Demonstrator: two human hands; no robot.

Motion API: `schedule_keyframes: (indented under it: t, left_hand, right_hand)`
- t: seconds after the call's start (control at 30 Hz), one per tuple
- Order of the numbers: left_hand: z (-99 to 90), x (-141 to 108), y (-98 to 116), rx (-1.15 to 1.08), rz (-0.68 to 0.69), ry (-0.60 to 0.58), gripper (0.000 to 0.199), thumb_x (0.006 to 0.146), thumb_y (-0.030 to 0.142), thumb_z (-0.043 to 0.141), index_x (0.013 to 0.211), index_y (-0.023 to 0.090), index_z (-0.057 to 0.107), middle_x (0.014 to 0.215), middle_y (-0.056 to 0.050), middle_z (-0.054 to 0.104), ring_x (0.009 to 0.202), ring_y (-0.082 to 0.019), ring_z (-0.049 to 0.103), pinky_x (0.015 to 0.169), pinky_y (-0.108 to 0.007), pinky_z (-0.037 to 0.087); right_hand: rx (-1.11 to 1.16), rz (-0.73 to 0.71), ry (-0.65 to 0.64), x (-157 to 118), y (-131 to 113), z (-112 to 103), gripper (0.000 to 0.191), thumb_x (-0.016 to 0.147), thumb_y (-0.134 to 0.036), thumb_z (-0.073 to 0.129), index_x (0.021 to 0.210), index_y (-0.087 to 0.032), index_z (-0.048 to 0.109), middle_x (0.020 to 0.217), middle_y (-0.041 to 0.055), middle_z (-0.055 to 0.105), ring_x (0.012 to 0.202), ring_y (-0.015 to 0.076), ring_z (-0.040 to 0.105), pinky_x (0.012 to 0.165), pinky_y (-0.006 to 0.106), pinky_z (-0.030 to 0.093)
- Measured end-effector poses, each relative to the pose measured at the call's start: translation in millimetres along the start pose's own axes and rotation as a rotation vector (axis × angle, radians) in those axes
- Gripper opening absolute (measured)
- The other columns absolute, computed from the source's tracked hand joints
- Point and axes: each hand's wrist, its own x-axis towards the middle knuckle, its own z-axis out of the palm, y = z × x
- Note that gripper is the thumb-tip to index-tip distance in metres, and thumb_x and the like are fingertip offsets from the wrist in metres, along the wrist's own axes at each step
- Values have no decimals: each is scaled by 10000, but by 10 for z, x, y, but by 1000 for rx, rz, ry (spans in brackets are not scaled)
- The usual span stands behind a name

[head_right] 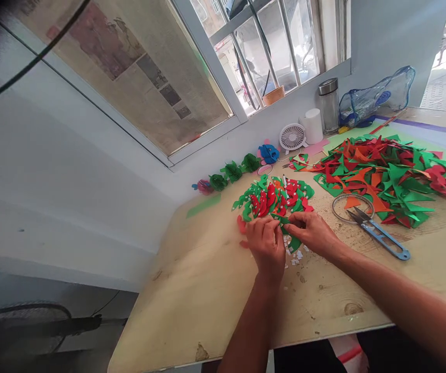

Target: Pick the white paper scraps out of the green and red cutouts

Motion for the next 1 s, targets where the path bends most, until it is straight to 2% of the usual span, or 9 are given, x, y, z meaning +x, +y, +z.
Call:
schedule_keyframes:
  t: [0.23,0.47,0.87,1.0]
  left_hand:
    - [34,-15,-9,-74,31,-3,149,825,88,507,846,184,619,815,-68,652,839,-195,566,798,-359,446]
    - [46,-5,-51,-240,-165,-16,130,848,154,506,873,177,632,808,-69,653,830,-183,593,774,-337,483]
    - [62,-26,-63,-423,-450,-20,111,839,226,553,872,174,646,841,-61,651,827,-161,617,760,-302,507]
    - [60,-18,-78,-457,-504,-53,126,827,235,565,888,168,653,854,-64,659,839,-162,624,764,-301,509]
  right_hand:
    - [4,-32,4,11,1,3,288,747,-365,516,526,-192,452,503,-44,362,480,100,347,454,244,269]
    - [-26,-23,1,6,30,13,256,763,-350,530,569,-184,515,514,-45,375,482,98,355,448,242,266]
    - [-76,-31,-5,-1,26,13,260,773,-351,525,572,-186,512,520,-36,394,496,106,370,460,242,280]
    - [-80,-46,-8,-3,30,15,249,773,-347,523,585,-184,534,517,-34,411,493,104,375,459,238,284]
